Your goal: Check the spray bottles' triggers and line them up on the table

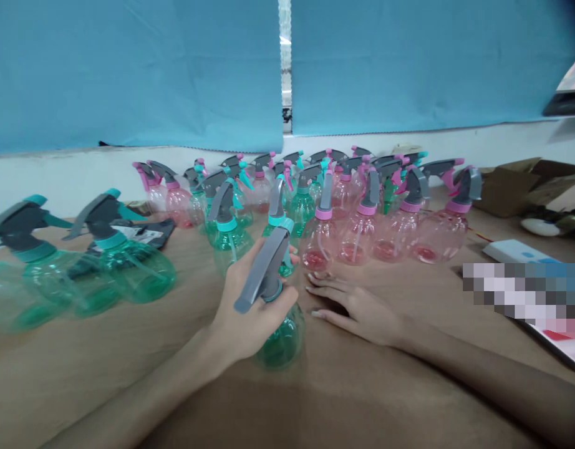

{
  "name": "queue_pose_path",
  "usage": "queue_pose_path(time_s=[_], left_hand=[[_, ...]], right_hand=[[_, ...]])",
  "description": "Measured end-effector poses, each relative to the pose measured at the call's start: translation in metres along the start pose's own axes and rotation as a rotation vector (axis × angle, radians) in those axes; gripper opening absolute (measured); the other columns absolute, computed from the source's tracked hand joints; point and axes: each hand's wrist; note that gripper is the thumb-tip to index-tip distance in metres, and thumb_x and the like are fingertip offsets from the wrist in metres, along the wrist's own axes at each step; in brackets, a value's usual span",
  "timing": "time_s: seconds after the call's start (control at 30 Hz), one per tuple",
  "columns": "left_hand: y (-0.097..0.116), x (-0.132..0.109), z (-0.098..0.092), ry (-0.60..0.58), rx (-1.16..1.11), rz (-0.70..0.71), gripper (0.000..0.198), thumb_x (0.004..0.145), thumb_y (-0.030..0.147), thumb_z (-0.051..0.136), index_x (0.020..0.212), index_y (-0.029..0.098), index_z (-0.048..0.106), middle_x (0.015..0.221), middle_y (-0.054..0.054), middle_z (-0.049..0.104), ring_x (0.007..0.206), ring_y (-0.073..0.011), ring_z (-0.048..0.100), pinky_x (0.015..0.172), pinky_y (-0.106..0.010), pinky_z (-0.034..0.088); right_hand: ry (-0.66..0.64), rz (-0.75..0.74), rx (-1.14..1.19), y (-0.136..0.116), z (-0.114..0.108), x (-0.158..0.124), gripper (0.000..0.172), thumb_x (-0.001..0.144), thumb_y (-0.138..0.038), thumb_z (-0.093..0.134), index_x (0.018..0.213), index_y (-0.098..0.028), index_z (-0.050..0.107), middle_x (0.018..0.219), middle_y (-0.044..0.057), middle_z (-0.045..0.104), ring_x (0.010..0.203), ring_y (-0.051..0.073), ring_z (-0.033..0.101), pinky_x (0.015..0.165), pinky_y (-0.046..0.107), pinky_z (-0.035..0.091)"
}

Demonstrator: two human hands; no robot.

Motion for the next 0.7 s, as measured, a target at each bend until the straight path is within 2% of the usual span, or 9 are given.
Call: queue_pose_path(time_s=[0.33,0.57,0.7], left_hand=[[-0.003,0.001,-0.001,-0.011,0.033,0.012,0.023,0.067,0.013,0.052,0.087,0.025,0.05,0.081,0.001,0.06,0.069,-0.0176,0.06,0.065,-0.031,0.05],[-0.01,-0.003,0.005,0.026,0.041,-0.002,0.049,0.072,0.009,0.052,0.117,0.028,0.051,0.11,0.0,0.064,0.083,-0.0163,0.063,0.073,-0.028,0.052],[-0.011,-0.004,0.008,0.043,0.02,-0.06,0.048,0.074,0.013,0.053,0.12,0.028,0.051,0.104,0.0,0.067,0.075,-0.0154,0.065,0.067,-0.027,0.053]], right_hand=[[0.02,-0.008,0.036,0.0,0.0,0.0,0.048,0.092,-0.046,0.046,0.134,-0.024,0.046,0.136,0.007,0.051,0.127,0.024,0.045,0.105,0.046,0.037],[0.017,-0.008,0.023,0.0,0.0,0.0,0.048,0.092,-0.047,0.045,0.134,-0.023,0.046,0.137,0.007,0.05,0.127,0.024,0.044,0.105,0.046,0.036],[0.006,-0.01,0.012,0.001,0.0,0.0,0.048,0.092,-0.047,0.045,0.134,-0.023,0.047,0.137,0.007,0.049,0.127,0.024,0.044,0.105,0.045,0.037]])
Point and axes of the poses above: each hand's wrist, its own x-axis towards the middle knuckle, its own z-axis out of the palm, y = z × x
